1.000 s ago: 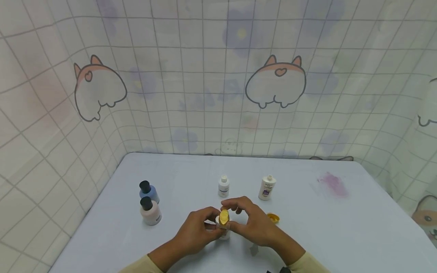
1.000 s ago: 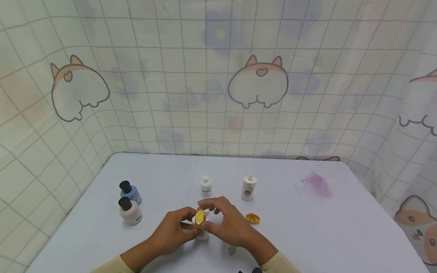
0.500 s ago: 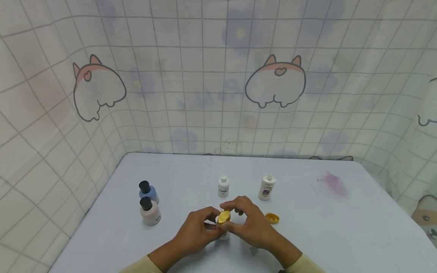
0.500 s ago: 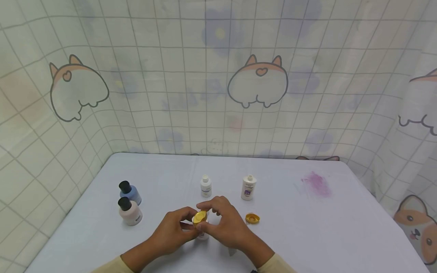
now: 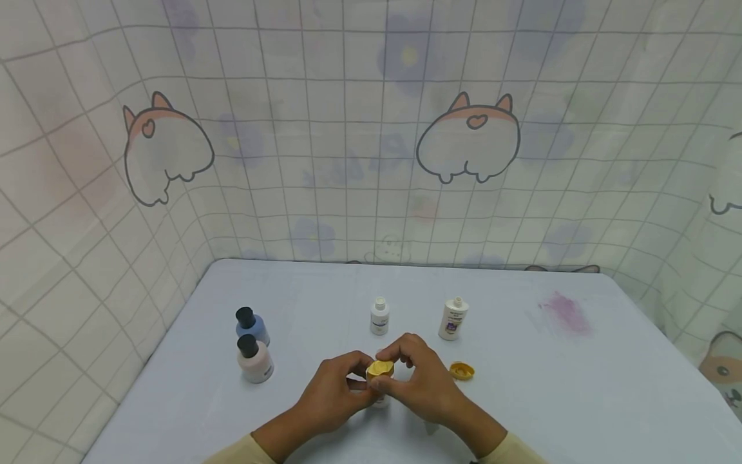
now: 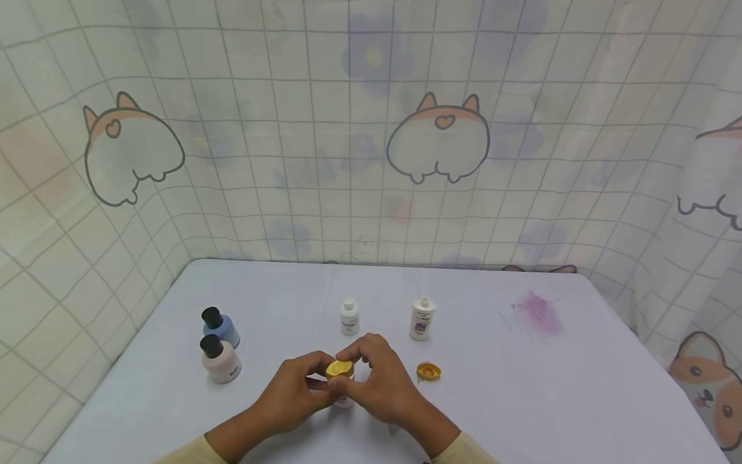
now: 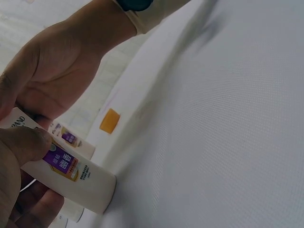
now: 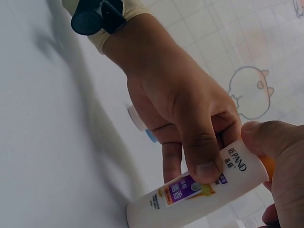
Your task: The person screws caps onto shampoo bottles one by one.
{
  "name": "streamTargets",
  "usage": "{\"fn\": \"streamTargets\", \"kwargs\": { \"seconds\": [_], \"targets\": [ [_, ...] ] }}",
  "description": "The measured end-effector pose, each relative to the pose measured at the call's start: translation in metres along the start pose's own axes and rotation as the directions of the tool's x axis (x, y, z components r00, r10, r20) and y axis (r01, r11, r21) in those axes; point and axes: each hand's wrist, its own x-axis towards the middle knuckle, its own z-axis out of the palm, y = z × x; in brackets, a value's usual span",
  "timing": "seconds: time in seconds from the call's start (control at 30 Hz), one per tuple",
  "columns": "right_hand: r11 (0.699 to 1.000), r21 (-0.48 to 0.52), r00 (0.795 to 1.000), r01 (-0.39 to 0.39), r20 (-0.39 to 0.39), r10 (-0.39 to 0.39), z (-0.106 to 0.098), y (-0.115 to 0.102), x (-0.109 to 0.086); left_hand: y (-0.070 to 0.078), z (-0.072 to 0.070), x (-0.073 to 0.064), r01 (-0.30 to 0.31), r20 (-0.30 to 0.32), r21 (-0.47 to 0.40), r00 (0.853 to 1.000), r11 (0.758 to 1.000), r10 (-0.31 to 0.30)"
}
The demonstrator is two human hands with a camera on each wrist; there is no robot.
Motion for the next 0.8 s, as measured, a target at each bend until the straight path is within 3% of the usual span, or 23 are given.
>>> {"fn": "streamTargets", "kwargs": {
  "seconds": [0.3,0.67,0.8],
  "targets": [
    [0.999,0.004,0.997,-0.054,-0.045,0.054,0.007,-0.004,-0.001,0.0,0.0,0.0,0.001,-0.004,-0.001,1.0,1.0,-0.001],
    [0.998,-0.047,0.991,-0.041,-0.126,0.035,0.014,-0.006,-0.004,-0.001,0.001,0.0,-0.006,-0.018,0.028,1.0,1.0,0.006],
    [0.998,-0.047,0.992,-0.044,-0.118,0.038,0.015,-0.006,-0.007,-0.002,0.002,-0.001,-0.006,-0.018,0.015,1.0,1.0,0.006]
  ]
}}
